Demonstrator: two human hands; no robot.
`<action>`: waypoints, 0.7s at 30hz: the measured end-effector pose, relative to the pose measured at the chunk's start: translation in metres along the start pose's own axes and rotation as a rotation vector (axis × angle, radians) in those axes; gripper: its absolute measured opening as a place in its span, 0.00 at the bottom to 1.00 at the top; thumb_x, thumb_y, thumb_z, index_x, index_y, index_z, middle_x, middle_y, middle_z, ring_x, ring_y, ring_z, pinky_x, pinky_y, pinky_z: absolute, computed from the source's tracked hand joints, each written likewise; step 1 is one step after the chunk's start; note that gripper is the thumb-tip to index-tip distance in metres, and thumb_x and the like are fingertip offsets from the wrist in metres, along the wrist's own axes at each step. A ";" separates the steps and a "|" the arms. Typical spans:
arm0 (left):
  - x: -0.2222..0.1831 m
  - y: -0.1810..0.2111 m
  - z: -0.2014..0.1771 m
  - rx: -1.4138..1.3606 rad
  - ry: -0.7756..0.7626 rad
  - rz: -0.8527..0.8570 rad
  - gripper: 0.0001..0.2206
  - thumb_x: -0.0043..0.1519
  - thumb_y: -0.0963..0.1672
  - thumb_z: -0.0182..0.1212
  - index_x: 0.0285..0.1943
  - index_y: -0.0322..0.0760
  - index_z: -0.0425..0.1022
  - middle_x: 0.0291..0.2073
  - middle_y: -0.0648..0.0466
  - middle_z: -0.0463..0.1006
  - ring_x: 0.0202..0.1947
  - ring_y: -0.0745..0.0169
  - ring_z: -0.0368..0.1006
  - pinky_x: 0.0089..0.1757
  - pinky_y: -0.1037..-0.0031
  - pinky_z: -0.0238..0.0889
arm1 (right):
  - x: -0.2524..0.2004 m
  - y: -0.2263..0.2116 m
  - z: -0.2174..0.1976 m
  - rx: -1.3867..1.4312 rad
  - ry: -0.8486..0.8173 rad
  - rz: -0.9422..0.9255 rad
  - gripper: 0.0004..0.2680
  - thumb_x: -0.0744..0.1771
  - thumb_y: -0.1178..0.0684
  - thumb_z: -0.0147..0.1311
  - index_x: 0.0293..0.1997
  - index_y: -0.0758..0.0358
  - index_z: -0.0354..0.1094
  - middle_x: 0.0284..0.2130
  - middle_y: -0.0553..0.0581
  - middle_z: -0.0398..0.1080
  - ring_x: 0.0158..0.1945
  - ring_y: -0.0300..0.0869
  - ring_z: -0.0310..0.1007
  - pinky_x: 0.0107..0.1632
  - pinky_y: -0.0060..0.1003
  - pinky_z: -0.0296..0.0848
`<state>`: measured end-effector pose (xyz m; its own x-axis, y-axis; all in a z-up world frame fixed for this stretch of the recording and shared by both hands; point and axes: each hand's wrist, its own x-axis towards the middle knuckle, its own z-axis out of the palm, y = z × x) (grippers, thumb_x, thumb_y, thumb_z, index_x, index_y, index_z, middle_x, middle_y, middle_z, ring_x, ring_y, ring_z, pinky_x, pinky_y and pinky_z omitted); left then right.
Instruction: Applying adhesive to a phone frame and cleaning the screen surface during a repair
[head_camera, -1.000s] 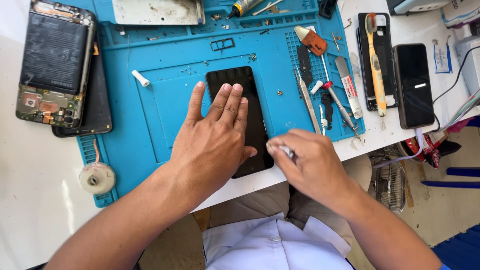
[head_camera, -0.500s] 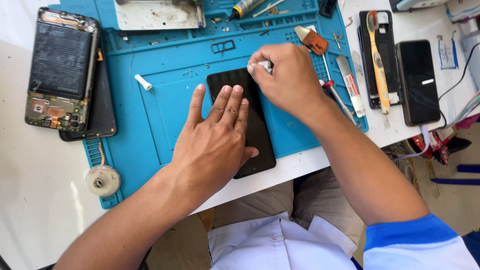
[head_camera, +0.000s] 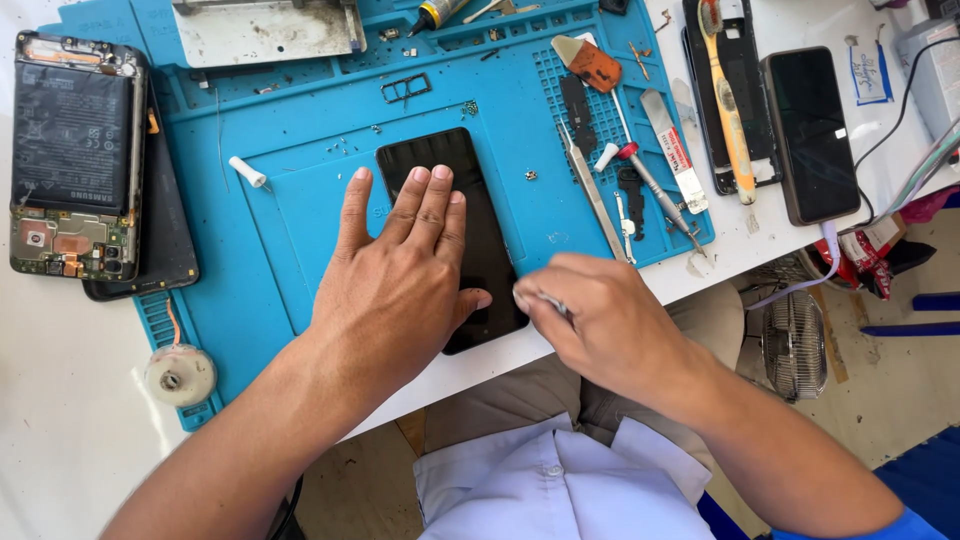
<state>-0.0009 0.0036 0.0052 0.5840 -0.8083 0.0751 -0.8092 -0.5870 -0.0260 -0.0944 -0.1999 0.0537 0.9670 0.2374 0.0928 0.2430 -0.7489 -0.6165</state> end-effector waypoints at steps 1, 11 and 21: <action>0.000 0.000 0.000 0.003 0.003 0.004 0.41 0.64 0.63 0.44 0.78 0.34 0.55 0.78 0.42 0.54 0.78 0.46 0.47 0.70 0.39 0.27 | -0.003 0.000 -0.004 -0.002 0.005 0.000 0.03 0.66 0.65 0.55 0.37 0.66 0.74 0.28 0.57 0.73 0.26 0.44 0.71 0.29 0.38 0.67; 0.000 0.000 -0.001 -0.004 0.004 0.009 0.40 0.64 0.63 0.43 0.77 0.33 0.57 0.77 0.41 0.56 0.78 0.46 0.48 0.69 0.38 0.27 | -0.010 0.035 -0.018 1.140 0.092 0.536 0.04 0.68 0.58 0.55 0.44 0.63 0.66 0.31 0.55 0.67 0.28 0.34 0.61 0.26 0.26 0.56; 0.002 0.001 0.007 -0.039 -0.006 -0.025 0.43 0.61 0.64 0.47 0.77 0.34 0.55 0.77 0.41 0.53 0.77 0.45 0.46 0.69 0.36 0.28 | 0.004 0.037 -0.023 1.023 0.054 0.450 0.16 0.62 0.65 0.62 0.54 0.67 0.66 0.44 0.56 0.67 0.45 0.41 0.73 0.47 0.30 0.72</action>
<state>0.0002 0.0013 -0.0021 0.6042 -0.7938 0.0697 -0.7963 -0.6048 0.0146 -0.0795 -0.2408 0.0496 0.9589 0.0276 -0.2824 -0.2837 0.1079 -0.9528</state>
